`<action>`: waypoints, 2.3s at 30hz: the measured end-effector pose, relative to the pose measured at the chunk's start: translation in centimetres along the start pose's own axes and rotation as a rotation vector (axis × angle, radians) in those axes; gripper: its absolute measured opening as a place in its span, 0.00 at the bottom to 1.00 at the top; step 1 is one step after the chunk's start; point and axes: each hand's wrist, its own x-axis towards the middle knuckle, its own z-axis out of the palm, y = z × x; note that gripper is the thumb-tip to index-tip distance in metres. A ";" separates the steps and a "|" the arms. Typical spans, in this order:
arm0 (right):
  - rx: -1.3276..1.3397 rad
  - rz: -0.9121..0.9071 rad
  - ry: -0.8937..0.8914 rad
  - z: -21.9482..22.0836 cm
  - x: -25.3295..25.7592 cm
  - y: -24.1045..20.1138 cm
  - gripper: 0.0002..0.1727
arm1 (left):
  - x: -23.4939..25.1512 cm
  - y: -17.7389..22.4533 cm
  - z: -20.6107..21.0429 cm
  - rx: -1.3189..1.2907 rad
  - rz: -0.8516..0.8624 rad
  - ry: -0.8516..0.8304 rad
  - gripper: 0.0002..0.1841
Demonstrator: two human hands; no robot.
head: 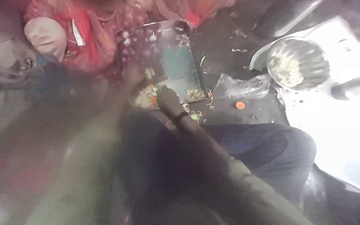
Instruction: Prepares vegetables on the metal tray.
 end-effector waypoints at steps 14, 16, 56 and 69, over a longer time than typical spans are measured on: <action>0.055 -0.007 0.021 2.6 0.6 -1.7 0.24 | 0.3 -0.7 -0.1 0.010 0.095 0.009 0.13; -0.001 -0.081 0.035 2.7 3.3 -2.3 0.22 | 0.7 -0.9 -0.1 0.023 0.100 -0.004 0.13; 0.005 -0.050 0.102 0.9 -4.7 -0.4 0.24 | -0.7 0.5 -0.8 -0.034 -0.061 -0.044 0.13; 0.169 0.004 0.059 2.1 -5.7 1.2 0.25 | 0.4 -2.0 1.0 -0.050 -0.008 0.011 0.14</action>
